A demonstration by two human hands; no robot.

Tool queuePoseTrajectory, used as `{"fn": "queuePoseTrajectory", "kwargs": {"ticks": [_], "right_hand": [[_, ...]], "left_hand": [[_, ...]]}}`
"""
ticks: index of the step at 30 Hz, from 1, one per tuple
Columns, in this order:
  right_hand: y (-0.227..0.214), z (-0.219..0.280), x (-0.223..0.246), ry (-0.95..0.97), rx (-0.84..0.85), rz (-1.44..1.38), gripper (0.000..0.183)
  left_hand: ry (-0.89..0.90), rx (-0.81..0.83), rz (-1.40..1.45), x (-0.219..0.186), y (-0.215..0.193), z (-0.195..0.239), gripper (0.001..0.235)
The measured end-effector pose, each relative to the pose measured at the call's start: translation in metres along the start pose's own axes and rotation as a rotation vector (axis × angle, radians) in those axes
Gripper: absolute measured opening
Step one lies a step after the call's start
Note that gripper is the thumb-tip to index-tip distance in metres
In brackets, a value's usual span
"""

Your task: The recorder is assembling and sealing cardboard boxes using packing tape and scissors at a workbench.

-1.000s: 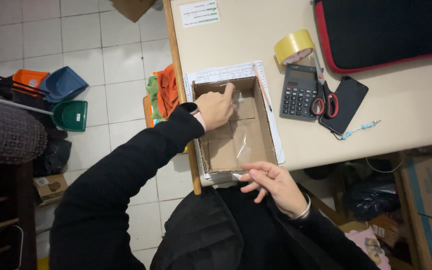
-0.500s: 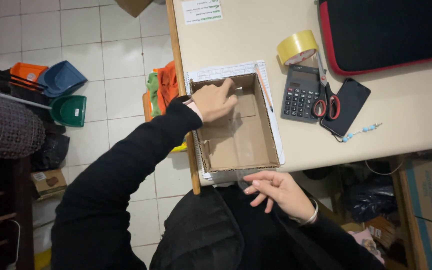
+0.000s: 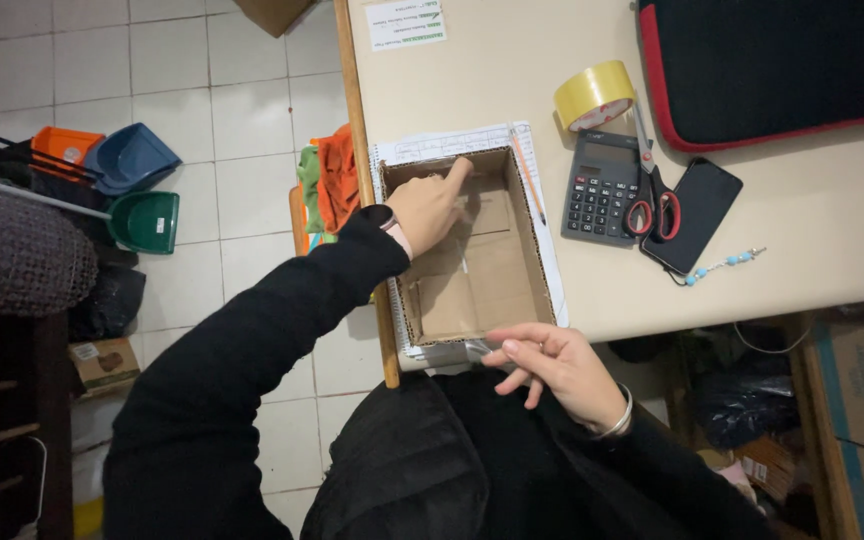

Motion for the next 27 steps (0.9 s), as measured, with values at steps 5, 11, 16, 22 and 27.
{"fn": "queuePoseTrajectory", "kwargs": {"ticks": [5, 11, 16, 22, 27], "right_hand": [[0.001, -0.007, 0.006, -0.006, 0.01, -0.002, 0.038], [-0.002, -0.016, 0.002, -0.023, 0.02, 0.005, 0.041], [-0.003, -0.016, 0.004, -0.032, 0.033, -0.008, 0.045], [-0.004, -0.015, 0.004, 0.001, 0.044, -0.03, 0.046], [0.0, -0.009, 0.009, 0.04, 0.057, -0.004, 0.048]], "left_hand": [[-0.014, -0.017, -0.018, -0.008, -0.006, 0.004, 0.053], [0.009, -0.02, -0.082, -0.011, 0.0, 0.004, 0.061], [0.043, -0.067, -0.126, -0.015, 0.0, 0.005, 0.063], [0.053, -0.104, -0.101, -0.013, 0.005, 0.004, 0.051], [0.035, -0.074, -0.12, -0.013, 0.007, 0.002, 0.053]]}}
Point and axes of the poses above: each hand's wrist, its own z-axis away from the middle knuckle, its own y-axis out of the palm, x = y × z, the point moved 8 cm from there along -z, towards the middle knuckle, and after that the axes turned 6 degrees about -y, right-handed, at the moved point
